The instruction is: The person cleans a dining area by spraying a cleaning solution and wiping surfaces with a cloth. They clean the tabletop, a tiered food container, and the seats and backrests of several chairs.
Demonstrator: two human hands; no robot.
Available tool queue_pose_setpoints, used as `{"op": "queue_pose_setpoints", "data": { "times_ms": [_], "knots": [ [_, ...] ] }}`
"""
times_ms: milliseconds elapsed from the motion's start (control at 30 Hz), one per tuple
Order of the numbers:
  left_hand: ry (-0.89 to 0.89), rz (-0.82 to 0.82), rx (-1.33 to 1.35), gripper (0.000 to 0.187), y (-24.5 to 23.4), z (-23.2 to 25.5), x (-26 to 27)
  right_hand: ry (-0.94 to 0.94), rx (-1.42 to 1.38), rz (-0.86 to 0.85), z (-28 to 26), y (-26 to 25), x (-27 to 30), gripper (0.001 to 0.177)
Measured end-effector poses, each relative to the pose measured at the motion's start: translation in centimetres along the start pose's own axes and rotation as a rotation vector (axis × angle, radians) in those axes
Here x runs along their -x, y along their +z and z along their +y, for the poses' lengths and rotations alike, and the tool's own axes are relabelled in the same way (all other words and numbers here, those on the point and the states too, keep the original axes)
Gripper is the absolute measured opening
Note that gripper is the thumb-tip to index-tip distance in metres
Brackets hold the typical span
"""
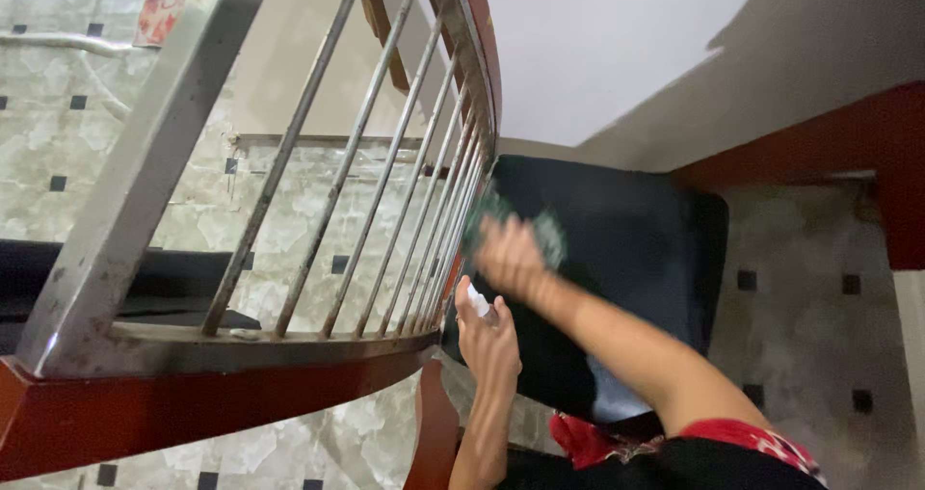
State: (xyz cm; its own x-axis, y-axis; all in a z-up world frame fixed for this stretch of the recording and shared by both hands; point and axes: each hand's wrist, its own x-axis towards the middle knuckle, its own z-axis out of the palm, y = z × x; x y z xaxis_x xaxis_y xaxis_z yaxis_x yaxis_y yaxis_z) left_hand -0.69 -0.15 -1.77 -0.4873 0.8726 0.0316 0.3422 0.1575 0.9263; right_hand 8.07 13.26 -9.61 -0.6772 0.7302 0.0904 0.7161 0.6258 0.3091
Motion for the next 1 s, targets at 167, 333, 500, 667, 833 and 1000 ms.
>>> {"op": "queue_pose_setpoints", "data": {
  "times_ms": [167, 333, 500, 667, 833, 1000],
  "knots": [
    [-0.235, 0.167, -0.332, 0.059, 3.7, -0.1, -0.5, -0.231, -0.425, 0.029, -5.4, -0.9, 2.8, 0.046],
    [-0.060, -0.061, -0.102, 0.064, -0.3, 0.0, 0.7, 0.036, -0.281, -0.494, 3.6, -3.9, -5.9, 0.027],
    [-0.252, -0.019, 0.018, 0.068, 0.0, 0.0, -0.2, 0.204, -0.123, -0.051, 0.8, -2.2, -6.3, 0.033],
    [-0.260, -0.041, 0.053, 0.068, 0.3, -0.5, -0.6, -0.102, -0.287, 0.169, -5.7, -0.4, -0.2, 0.029],
    [-0.269, -0.052, 0.058, 0.067, 0.0, -0.8, 0.1, -0.041, -0.316, -0.172, -0.5, -0.4, -3.6, 0.024],
    [-0.221, -0.071, -0.062, 0.069, -0.4, -0.8, -0.2, 0.386, -0.399, 0.149, 5.2, -0.2, -5.6, 0.021]
  ]
}}
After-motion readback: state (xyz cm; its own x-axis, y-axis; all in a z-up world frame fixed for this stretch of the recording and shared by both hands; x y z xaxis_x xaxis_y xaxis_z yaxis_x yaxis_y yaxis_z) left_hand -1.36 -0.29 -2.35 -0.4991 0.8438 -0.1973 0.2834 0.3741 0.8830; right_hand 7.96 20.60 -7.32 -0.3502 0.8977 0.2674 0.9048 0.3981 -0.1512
